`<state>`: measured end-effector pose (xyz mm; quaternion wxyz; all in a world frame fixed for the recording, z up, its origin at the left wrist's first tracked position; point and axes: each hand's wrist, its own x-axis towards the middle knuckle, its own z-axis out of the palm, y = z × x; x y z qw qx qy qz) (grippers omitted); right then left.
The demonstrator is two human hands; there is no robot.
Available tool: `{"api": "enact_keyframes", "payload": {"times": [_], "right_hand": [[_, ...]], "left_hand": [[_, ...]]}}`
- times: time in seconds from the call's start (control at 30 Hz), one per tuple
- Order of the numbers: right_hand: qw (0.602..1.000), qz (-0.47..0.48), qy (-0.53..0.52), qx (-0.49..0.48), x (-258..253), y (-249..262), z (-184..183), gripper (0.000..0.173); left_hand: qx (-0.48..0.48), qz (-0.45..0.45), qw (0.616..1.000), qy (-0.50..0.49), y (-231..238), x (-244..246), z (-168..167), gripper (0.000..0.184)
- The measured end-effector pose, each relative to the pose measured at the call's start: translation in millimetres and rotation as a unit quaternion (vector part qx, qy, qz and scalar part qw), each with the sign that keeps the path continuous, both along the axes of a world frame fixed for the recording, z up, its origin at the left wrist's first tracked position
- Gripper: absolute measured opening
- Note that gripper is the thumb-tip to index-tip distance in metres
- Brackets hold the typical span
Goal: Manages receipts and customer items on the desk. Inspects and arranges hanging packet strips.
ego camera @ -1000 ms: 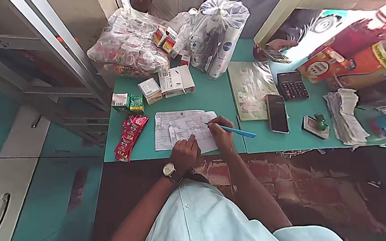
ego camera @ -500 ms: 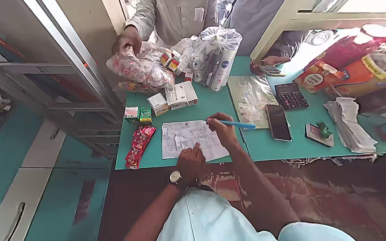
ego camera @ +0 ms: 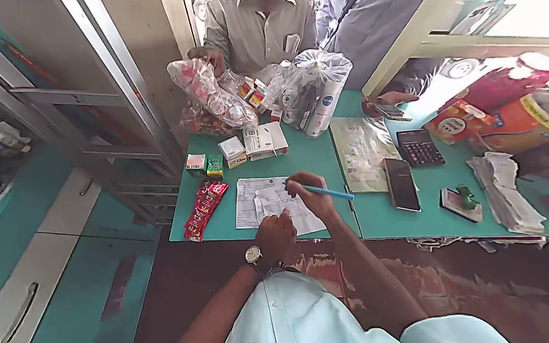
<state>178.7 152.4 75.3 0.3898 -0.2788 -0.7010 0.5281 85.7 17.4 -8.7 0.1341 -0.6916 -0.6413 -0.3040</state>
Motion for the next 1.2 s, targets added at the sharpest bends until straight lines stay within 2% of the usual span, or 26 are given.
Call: {"api": "enact_keyframes", "payload": {"times": [0.13,0.27,0.47,1.2], "right_hand": [[0.996,-0.04,-0.063,0.044,30,-15,-46,0.012],[0.99,-0.057,-0.056,0.114,34,-17,-63,0.013],[0.998,-0.048,-0.025,0.037,36,-17,-63,0.008],[0.996,-0.056,-0.033,0.053,41,-20,-61,0.006]], "left_hand": [[-0.011,-0.013,1.0,-0.01,0,-1,-1,0.026],[-0.033,-0.018,0.999,-0.01,-2,-3,5,0.023],[-0.014,0.003,1.0,0.01,0,-1,2,0.021],[-0.018,-0.008,1.0,0.0,1,0,0,0.024]]}}
